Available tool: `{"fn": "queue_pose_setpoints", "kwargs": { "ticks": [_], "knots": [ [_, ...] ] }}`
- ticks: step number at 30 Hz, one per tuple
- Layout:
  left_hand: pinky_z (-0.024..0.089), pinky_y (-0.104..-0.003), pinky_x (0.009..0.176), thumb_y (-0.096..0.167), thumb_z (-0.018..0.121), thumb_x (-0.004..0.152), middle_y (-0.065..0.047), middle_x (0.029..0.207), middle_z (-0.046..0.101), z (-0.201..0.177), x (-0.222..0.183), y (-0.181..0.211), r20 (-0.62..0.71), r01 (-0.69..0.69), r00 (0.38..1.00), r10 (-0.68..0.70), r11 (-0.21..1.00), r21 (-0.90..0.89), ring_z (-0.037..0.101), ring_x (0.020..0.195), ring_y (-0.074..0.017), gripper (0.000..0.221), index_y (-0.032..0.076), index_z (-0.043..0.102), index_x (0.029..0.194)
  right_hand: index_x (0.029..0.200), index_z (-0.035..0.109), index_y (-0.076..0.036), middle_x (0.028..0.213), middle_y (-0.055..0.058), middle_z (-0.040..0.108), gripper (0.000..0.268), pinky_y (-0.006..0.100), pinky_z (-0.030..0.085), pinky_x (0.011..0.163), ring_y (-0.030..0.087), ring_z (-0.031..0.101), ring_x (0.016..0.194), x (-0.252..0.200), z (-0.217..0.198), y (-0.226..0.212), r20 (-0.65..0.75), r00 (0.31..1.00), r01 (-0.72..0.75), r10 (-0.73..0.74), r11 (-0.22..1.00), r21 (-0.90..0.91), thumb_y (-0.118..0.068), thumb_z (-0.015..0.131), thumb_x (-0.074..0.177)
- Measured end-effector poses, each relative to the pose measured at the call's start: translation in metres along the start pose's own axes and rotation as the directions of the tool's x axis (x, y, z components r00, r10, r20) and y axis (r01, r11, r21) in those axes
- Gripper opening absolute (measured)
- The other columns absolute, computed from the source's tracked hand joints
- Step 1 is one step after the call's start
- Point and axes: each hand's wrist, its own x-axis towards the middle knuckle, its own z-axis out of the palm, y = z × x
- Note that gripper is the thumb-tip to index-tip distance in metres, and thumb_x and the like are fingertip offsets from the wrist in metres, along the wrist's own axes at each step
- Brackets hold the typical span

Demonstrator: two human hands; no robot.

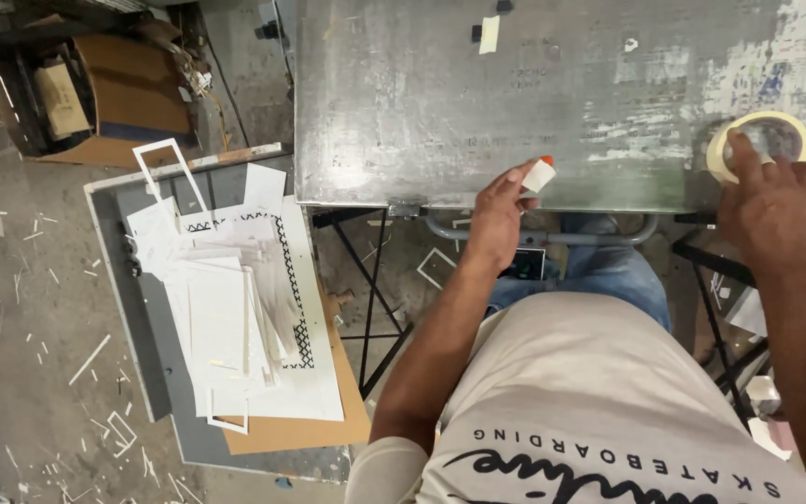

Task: The person applies pieces of tape to paper frames, positions them on a metal surface, and operates a press machine to stamp the items.

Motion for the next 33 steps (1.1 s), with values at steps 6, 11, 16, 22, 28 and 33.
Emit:
{"fn": "queue_pose_setpoints", "kwargs": {
  "ticks": [6, 11, 16, 22, 28, 33],
  "knots": [
    [0.044, -0.033, 0.096, 0.044, 0.055, 0.107, -0.005, 0.137, 0.064, 0.011, -0.007, 0.011, 0.059, -0.008, 0.998, 0.002, 0.995, 0.097, 0.056, 0.121, -0.0147, 0.053, 0.004, 0.063, 0.14, 0.131, 0.068, -0.005, 0.121, 0.02, 0.069, 0.048, 0.047, 0.045, 0.104, 0.036, 0.062, 0.119, 0.021, -0.058, -0.05, -0.106, 0.993, -0.01, 0.055, 0.923, 0.386, -0.016, 0.078, 0.085],
    [0.041, -0.033, 0.099, 0.047, 0.049, 0.111, -0.006, 0.137, 0.065, 0.019, -0.008, 0.008, 0.138, -0.042, 0.99, 0.018, 0.983, 0.179, 0.054, 0.122, -0.0157, 0.057, 0.002, 0.061, 0.145, 0.124, 0.071, -0.011, 0.124, 0.015, 0.069, 0.031, 0.041, 0.047, 0.113, 0.031, 0.062, 0.124, 0.038, -0.079, -0.116, -0.032, 0.995, -0.01, 0.091, 0.425, 0.905, -0.011, 0.079, 0.094],
    [0.039, -0.035, 0.104, 0.064, 0.046, 0.104, -0.004, 0.15, 0.055, 0.036, -0.017, 0.032, 0.226, 0.116, 0.969, -0.102, 0.992, -0.048, 0.049, 0.13, -0.018, 0.078, 0.002, 0.051, 0.151, 0.119, 0.07, -0.015, 0.136, 0.009, 0.057, 0.04, 0.052, 0.039, 0.107, 0.034, 0.048, 0.126, 0.058, -0.107, -0.15, -0.423, 0.873, 0.419, -0.244, 0.818, 0.393, -0.017, 0.091, 0.085],
    [0.034, -0.036, 0.11, 0.073, 0.04, 0.102, -0.004, 0.149, 0.052, 0.036, -0.019, 0.032, 0.292, 0.141, 0.949, -0.122, 0.989, -0.046, 0.043, 0.138, -0.0187, 0.09, 0.006, 0.039, 0.161, 0.115, 0.069, -0.016, 0.14, 0.004, 0.056, 0.039, 0.054, 0.035, 0.105, 0.032, 0.046, 0.126, 0.068, -0.11, -0.159, -0.472, 0.813, 0.519, -0.341, 0.792, 0.32, -0.027, 0.092, 0.086],
    [0.034, -0.037, 0.11, 0.071, 0.042, 0.103, -0.001, 0.152, 0.047, 0.038, -0.022, 0.029, 0.297, 0.097, 0.951, -0.09, 0.995, -0.009, 0.04, 0.136, -0.0177, 0.088, 0.008, 0.036, 0.164, 0.108, 0.07, -0.016, 0.138, 0.002, 0.059, 0.031, 0.052, 0.034, 0.103, 0.029, 0.048, 0.125, 0.069, -0.103, -0.168, -0.502, 0.813, 0.48, -0.296, 0.829, 0.288, -0.021, 0.091, 0.086],
    [0.036, -0.038, 0.106, 0.068, 0.042, 0.102, -0.004, 0.158, 0.044, 0.041, -0.022, 0.031, 0.255, 0.078, 0.961, -0.104, 0.991, 0.109, 0.043, 0.138, -0.0198, 0.086, 0.007, 0.034, 0.163, 0.104, 0.073, -0.014, 0.134, 0.002, 0.061, 0.025, 0.052, 0.034, 0.104, 0.029, 0.052, 0.126, 0.072, -0.108, -0.168, -0.509, 0.79, 0.52, -0.342, 0.813, 0.262, -0.015, 0.09, 0.086]
  ]
}}
